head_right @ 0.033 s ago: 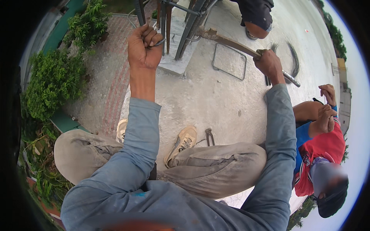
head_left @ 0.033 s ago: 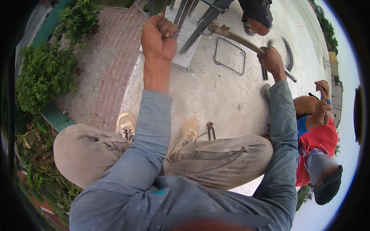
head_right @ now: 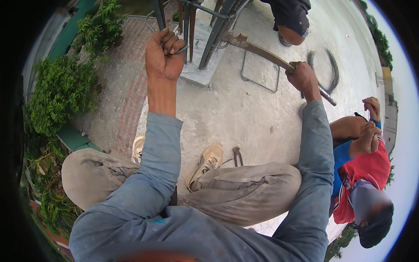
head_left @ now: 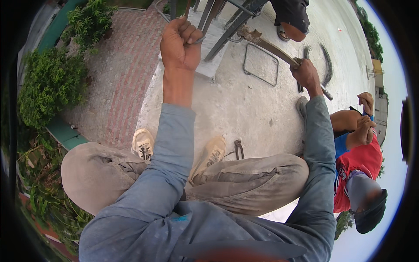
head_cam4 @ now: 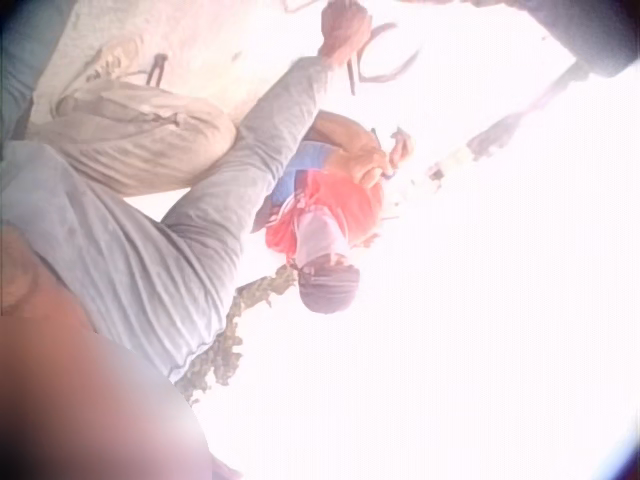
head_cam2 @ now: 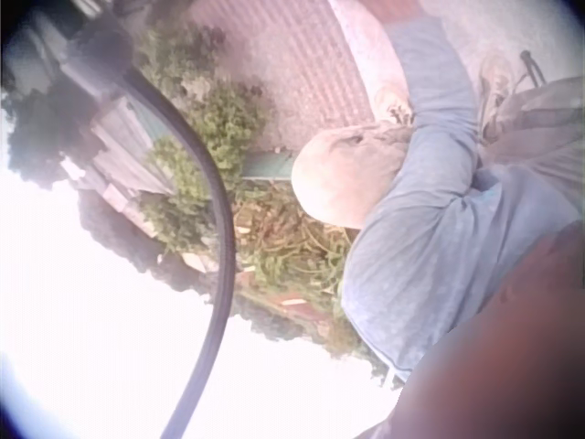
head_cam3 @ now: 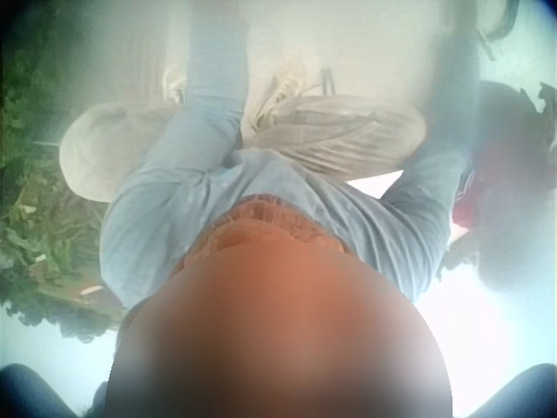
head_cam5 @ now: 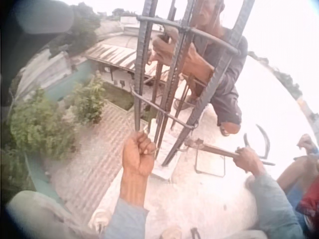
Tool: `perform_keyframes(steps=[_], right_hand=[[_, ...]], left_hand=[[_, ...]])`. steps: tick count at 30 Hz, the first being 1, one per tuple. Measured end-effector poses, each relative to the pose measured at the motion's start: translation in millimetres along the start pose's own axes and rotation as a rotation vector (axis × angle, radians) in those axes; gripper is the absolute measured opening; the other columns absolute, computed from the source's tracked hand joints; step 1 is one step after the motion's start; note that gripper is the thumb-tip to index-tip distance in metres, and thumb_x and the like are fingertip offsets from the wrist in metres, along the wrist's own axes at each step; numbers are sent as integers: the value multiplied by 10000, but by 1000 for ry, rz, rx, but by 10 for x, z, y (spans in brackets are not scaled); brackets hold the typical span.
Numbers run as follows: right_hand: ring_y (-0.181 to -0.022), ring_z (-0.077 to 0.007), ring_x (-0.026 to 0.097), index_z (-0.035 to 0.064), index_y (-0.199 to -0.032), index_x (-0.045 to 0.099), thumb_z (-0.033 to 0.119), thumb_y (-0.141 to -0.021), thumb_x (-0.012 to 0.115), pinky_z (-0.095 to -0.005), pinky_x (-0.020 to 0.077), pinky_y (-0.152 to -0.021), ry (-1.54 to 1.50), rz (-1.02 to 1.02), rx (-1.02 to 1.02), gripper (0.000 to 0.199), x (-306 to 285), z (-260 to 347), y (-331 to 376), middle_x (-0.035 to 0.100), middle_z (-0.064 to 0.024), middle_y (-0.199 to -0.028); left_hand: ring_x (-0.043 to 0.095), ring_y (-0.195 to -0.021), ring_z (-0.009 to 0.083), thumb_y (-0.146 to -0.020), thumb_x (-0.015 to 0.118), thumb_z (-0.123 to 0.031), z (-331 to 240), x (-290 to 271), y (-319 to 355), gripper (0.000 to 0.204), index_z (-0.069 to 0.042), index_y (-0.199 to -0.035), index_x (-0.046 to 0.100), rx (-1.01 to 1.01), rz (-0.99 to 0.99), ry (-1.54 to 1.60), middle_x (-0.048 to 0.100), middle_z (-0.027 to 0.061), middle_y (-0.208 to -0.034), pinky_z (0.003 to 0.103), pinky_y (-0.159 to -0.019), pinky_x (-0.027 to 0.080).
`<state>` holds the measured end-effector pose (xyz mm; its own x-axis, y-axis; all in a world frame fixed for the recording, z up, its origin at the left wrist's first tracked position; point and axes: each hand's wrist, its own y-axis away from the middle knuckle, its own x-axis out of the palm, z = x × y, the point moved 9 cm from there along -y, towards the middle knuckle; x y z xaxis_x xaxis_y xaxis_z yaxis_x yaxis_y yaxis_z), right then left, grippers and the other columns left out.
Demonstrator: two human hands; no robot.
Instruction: The person assembles a metal frame by bending and securing metal rods with pliers and a hammer. They work alongside another person who assists with holding and positioning the frame components.
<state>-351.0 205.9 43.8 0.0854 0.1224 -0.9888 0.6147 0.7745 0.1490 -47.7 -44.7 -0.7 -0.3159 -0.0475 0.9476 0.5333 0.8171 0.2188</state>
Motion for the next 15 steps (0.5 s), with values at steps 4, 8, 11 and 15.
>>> perform_keyframes(steps=[4, 8, 11, 15], right_hand=[[-730, -446, 689, -73, -911, 697, 224, -908, 689, -478, 527, -694, -276, 92, 99, 297, 535, 60, 430, 670, -287, -750], [-524, -302, 550, -93, -855, 637, 242, -942, 688, -463, 475, -598, -389, 73, 125, 349, 668, 493, 981, 600, -214, -627], [-532, -263, 517, -84, -862, 622, 253, -970, 678, -452, 460, -585, -465, 190, 226, 358, 665, 825, 1403, 560, -184, -608], [-559, -282, 523, -68, -857, 595, 251, -989, 664, -440, 464, -597, -548, 218, 300, 352, 635, 1210, 1730, 568, -196, -628]], left_hand=[[280, -534, 67, -992, 550, 17, -2, 24, -70, 269, -112, -805, 405, 15, 25, 36, 305, -43, -664, 255, -516, 310], [283, -537, 69, -993, 552, 12, -2, 60, -103, 275, -113, -792, 412, 36, 66, 68, 309, -44, -666, 259, -519, 307], [285, -538, 73, -987, 548, 16, -13, 49, -122, 273, -112, -793, 404, 36, 72, 53, 312, -42, -665, 264, -523, 313], [283, -538, 81, -977, 538, 21, -37, 22, -195, 278, -116, -787, 388, 5, 104, 49, 308, -39, -664, 266, -532, 319]])
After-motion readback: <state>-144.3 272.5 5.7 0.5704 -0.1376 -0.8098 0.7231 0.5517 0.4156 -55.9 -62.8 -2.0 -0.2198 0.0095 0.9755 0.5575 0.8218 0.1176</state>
